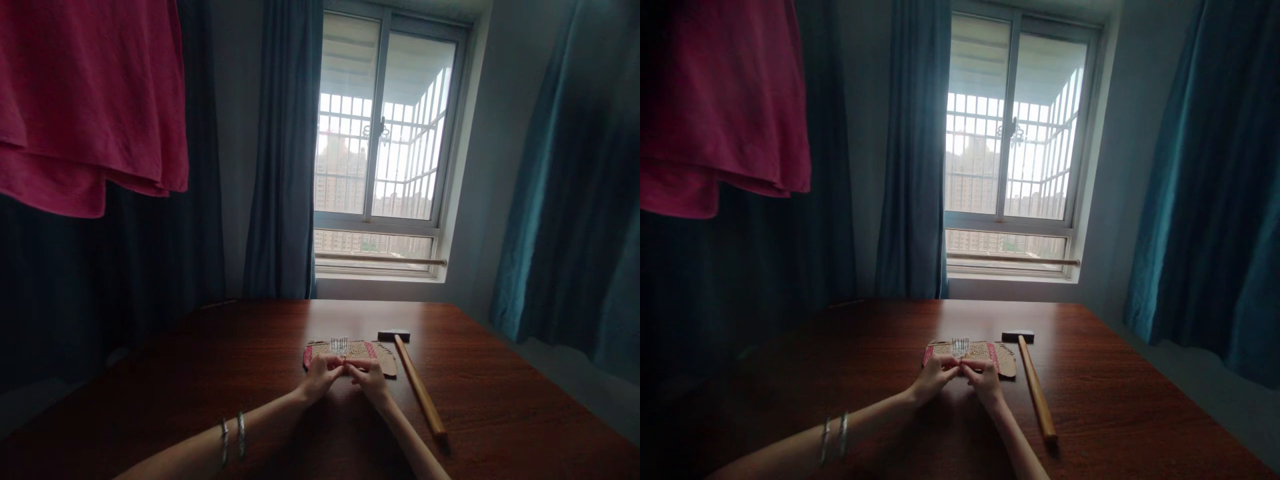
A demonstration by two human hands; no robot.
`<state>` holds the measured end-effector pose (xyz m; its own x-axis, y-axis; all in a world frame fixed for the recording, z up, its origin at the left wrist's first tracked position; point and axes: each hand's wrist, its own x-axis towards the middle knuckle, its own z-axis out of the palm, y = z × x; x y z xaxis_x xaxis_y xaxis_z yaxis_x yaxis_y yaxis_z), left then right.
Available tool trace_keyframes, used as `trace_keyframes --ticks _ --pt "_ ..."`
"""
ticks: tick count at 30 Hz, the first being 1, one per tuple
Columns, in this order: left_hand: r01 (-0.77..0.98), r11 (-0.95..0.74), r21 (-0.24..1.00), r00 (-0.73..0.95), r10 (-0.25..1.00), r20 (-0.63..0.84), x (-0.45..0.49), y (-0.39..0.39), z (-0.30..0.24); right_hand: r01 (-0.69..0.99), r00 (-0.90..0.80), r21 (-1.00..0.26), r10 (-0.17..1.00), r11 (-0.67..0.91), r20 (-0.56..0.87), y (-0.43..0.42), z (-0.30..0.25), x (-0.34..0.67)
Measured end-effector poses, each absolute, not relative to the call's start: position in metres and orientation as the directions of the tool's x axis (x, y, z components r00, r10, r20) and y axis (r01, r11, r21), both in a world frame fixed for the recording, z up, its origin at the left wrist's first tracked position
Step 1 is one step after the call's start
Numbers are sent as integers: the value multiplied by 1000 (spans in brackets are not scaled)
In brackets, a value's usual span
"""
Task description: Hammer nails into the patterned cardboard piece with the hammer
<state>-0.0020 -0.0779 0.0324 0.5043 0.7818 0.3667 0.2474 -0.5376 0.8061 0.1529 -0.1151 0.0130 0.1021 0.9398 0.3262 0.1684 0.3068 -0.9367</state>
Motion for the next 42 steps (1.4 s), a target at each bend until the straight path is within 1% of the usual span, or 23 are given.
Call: trace_keyframes --ticks 5,8,11,14,16,21,23,25,34,37,42 --pt "307 -565 766 464 791 398 -2 -78 29 104 118 -957 952 272 283 -116 12 151" --pt "322 -583 746 454 786 419 -1 -72 30 118 159 -934 922 337 353 -115 16 155" --pt "330 -583 743 387 801 457 -3 -59 32 162 252 -911 877 379 410 -108 24 166" --pt "284 -543 790 285 835 471 -8 -39 33 195 327 -917 859 347 394 -93 31 179" --pt "227 -495 838 214 865 453 -11 -24 29 216 332 -916 856 339 395 -80 33 185" --pt "152 -337 929 83 941 328 -12 4 12 276 305 -901 858 335 413 -49 24 184" --pt "145 -294 945 76 955 286 -12 10 4 302 285 -895 865 328 413 -42 18 182" --pt "145 -287 947 94 957 275 -12 13 -2 325 271 -890 870 320 411 -40 12 181" --pt "203 -354 913 142 933 330 -15 21 -16 390 242 -867 874 309 421 -36 1 180" --pt "204 -342 917 135 938 320 -14 19 -13 399 238 -863 874 311 425 -35 1 180" --pt "205 -283 937 117 958 263 -14 3 5 410 226 -855 872 318 434 -37 2 179"
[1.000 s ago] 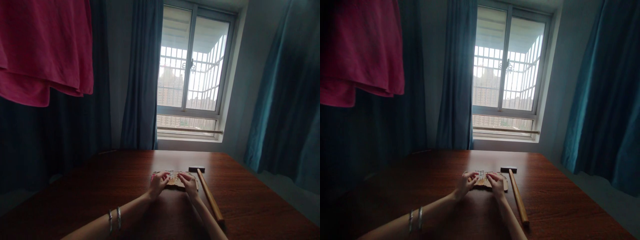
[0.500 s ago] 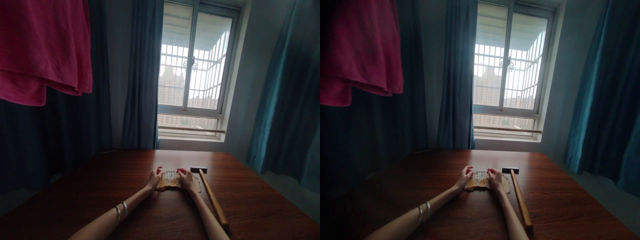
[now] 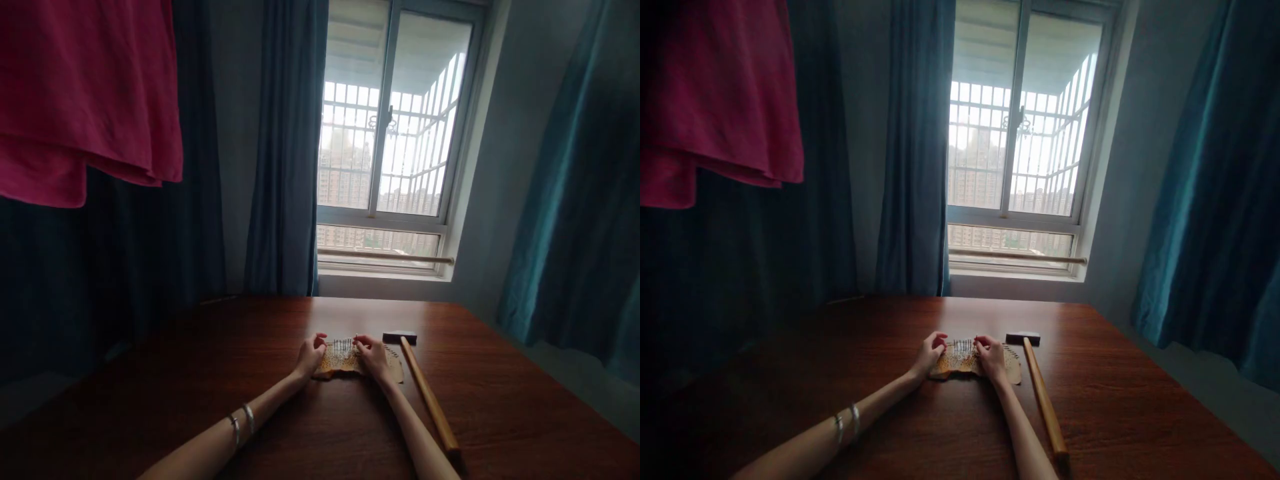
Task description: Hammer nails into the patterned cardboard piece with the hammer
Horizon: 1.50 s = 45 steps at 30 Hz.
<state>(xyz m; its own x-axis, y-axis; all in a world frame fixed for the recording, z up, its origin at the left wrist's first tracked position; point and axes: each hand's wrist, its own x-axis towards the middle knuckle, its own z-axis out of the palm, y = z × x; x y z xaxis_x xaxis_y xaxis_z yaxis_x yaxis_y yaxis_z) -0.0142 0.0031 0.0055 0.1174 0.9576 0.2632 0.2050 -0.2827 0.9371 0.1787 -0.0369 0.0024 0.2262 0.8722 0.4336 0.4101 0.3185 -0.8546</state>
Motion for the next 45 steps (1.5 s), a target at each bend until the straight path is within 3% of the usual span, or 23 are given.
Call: trace_keyframes --ticks 7,19,23,27,31,35,45 --pt "214 -262 941 129 963 239 -16 -8 20 439 237 -845 868 305 436 -36 2 178" --pt "226 -267 937 82 963 255 -11 14 1 534 178 -787 868 310 463 -41 3 175" --pt "258 -253 932 248 950 189 -5 26 22 582 173 -754 859 305 482 -41 2 175" --pt "248 -414 876 527 817 236 2 31 51 623 175 -723 847 299 501 -40 0 176" --pt "268 -495 827 664 716 214 12 35 56 652 169 -698 840 297 515 -39 -1 176" --pt "293 -468 834 690 707 155 20 38 42 675 158 -675 836 298 526 -39 0 176" --pt "320 -551 770 609 742 278 33 37 20 698 139 -653 839 294 526 -38 -3 177"
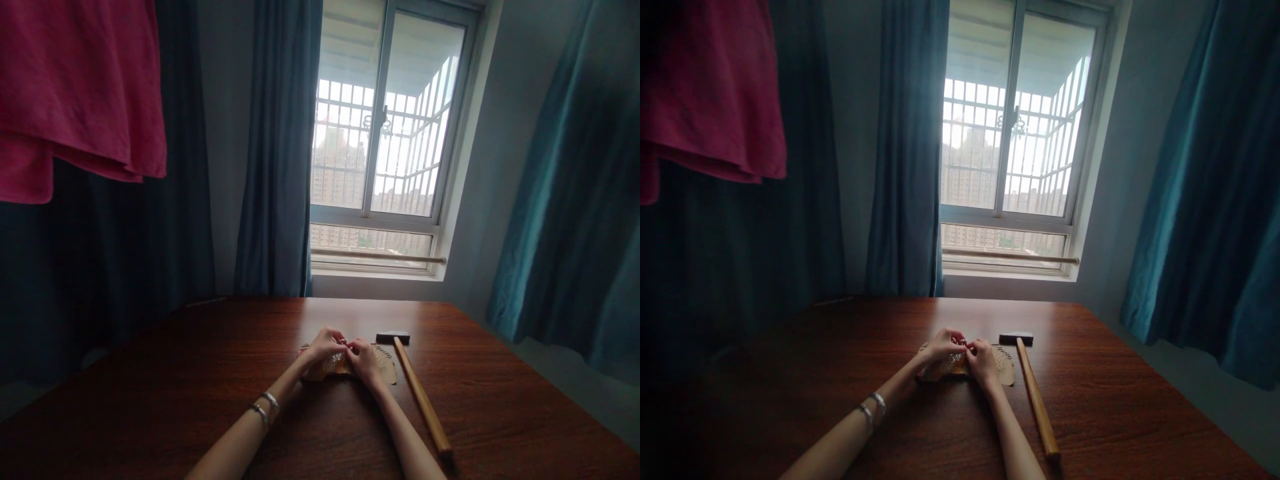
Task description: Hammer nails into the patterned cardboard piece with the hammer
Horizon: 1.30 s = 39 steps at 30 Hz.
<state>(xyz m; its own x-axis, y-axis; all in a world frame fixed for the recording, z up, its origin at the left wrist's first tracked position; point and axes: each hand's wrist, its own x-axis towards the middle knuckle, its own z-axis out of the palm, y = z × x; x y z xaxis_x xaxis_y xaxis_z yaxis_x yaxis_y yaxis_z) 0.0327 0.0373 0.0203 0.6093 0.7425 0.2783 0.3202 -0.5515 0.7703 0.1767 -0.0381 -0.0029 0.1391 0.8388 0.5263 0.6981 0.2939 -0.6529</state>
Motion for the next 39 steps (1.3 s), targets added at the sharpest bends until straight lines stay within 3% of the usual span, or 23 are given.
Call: trace_keyframes --ticks 20,25,32,35,39 --pt "388 -547 742 530 791 306 39 41 11 776 108 -598 893 199 437 -45 9 173" --pt "400 -514 759 505 815 285 38 34 18 853 199 -523 918 10 343 -61 32 195" --pt "412 -482 773 484 835 263 39 28 23 800 544 -359 833 -480 100 -95 46 255" --pt "429 -472 770 470 845 256 39 27 24 772 576 -318 817 -550 -13 -102 43 272" --pt "417 -478 773 471 841 266 39 25 25 789 529 -323 845 -522 -76 -101 40 276"
